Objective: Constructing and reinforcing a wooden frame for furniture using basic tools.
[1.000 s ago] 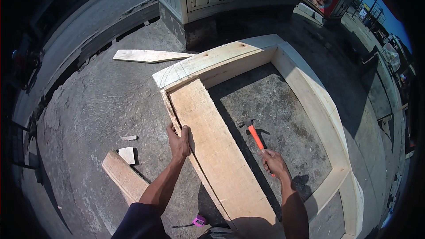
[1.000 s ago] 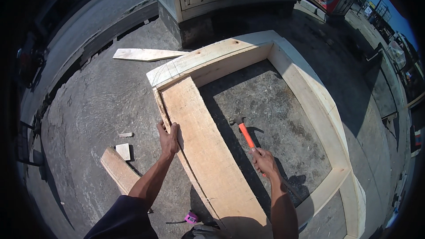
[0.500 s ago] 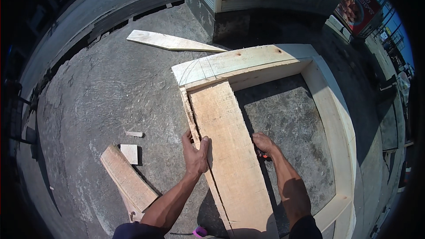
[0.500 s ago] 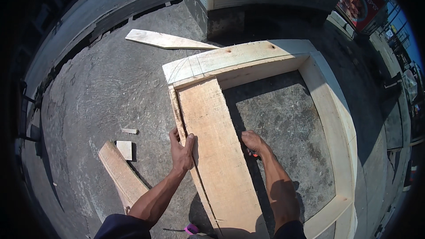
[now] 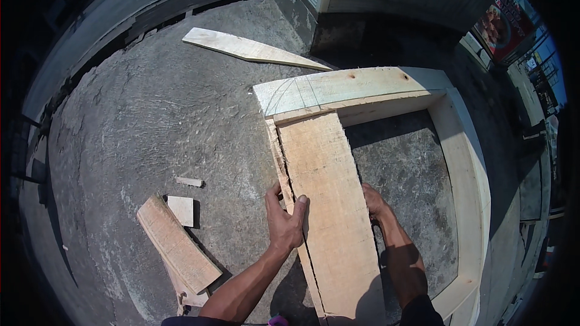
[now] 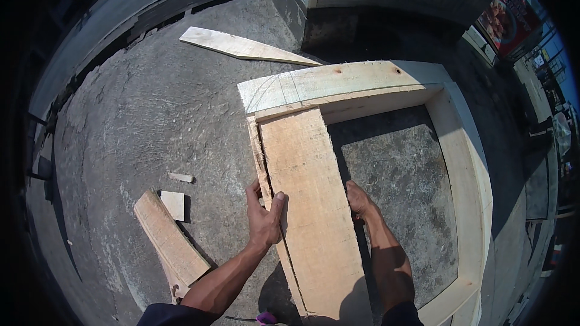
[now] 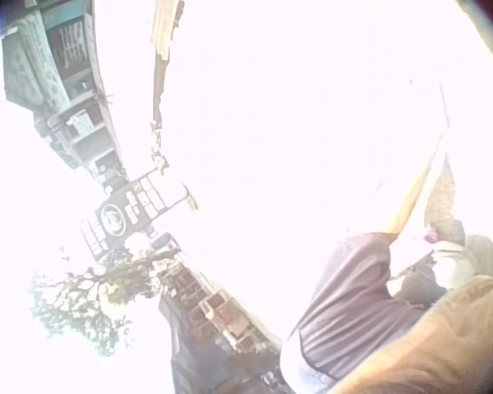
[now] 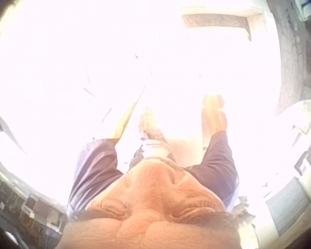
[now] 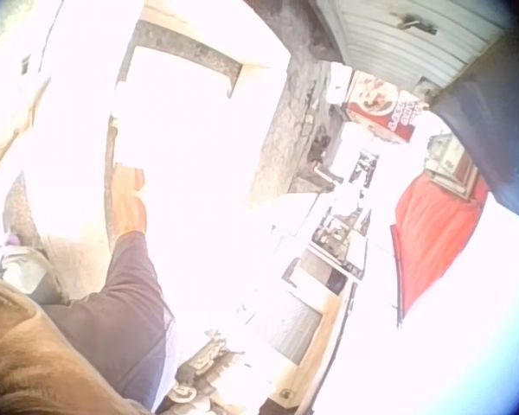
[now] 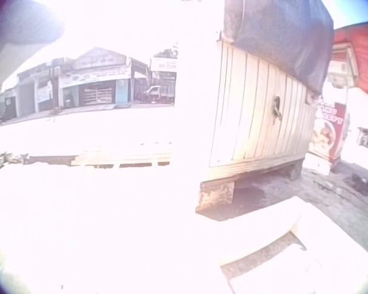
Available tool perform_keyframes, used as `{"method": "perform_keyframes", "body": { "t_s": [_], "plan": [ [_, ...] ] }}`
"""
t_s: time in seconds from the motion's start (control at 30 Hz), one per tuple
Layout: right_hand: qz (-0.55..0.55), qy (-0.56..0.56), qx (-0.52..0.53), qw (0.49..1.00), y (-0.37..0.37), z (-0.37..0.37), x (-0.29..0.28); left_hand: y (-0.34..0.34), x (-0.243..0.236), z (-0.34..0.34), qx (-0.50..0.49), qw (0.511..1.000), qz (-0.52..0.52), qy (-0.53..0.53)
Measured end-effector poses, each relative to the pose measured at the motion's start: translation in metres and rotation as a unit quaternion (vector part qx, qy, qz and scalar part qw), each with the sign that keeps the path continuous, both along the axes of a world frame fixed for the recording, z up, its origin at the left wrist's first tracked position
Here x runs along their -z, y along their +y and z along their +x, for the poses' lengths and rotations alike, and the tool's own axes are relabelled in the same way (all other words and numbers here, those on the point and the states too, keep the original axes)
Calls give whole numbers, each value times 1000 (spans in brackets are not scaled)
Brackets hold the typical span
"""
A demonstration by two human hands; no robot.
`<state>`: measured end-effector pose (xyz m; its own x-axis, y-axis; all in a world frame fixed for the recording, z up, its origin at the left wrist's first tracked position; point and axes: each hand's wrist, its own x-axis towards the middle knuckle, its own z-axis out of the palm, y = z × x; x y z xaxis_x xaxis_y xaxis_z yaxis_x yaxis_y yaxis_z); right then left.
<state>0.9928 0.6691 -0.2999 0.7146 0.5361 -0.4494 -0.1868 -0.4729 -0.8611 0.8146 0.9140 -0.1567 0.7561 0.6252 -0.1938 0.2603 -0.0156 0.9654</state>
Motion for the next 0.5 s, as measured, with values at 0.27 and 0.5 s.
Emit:
{"method": "perform_keyframes", "body": {
  "t_s": [0.27,0.5],
  "plan": [
    [5,28,-53,998,29,18,-92,6,1,4,6,1000,-21,-6],
    [-42,89,-60,993,33,33,-101,-8,2,-11,12,999,-37,1]
  ]
}}
